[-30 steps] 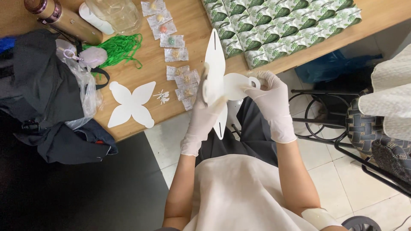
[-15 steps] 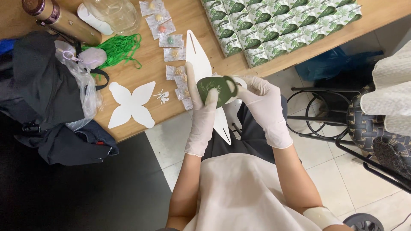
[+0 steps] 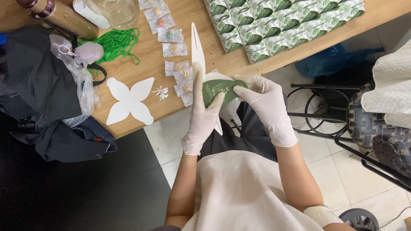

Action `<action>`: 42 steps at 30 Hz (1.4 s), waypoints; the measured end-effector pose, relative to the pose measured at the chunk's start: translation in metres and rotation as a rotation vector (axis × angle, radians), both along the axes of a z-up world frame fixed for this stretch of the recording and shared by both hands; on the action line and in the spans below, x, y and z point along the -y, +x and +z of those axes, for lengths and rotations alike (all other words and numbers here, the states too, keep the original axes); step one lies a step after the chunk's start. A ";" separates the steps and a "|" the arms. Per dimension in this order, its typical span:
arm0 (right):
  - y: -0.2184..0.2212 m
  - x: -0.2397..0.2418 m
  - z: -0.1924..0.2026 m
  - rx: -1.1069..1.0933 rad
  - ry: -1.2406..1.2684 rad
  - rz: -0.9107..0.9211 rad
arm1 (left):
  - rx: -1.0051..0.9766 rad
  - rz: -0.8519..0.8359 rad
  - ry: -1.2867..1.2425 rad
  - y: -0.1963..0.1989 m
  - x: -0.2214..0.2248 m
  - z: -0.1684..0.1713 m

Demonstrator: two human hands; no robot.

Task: Assembling a decorative paper gift box and placing a sachet inside.

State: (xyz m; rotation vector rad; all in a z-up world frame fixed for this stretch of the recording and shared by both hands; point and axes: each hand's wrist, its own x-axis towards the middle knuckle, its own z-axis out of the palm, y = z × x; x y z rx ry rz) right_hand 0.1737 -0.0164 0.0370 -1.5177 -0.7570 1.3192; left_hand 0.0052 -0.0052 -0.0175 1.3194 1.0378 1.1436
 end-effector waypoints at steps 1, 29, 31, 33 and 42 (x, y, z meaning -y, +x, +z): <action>0.001 0.002 -0.004 -0.001 -0.002 0.003 | -0.001 0.003 -0.002 0.002 0.003 -0.004; 0.041 0.060 -0.067 0.014 -0.352 -0.002 | 0.206 -0.387 -0.254 0.014 0.038 -0.050; 0.047 0.061 -0.058 0.054 -0.383 -0.053 | 0.159 -0.417 -0.155 0.008 0.026 -0.059; 0.057 0.061 -0.055 0.049 -0.331 -0.228 | 0.120 -0.397 -0.217 -0.004 0.012 -0.082; 0.110 0.092 -0.080 0.048 -0.268 -0.441 | -1.256 -0.210 0.307 0.004 -0.122 -0.228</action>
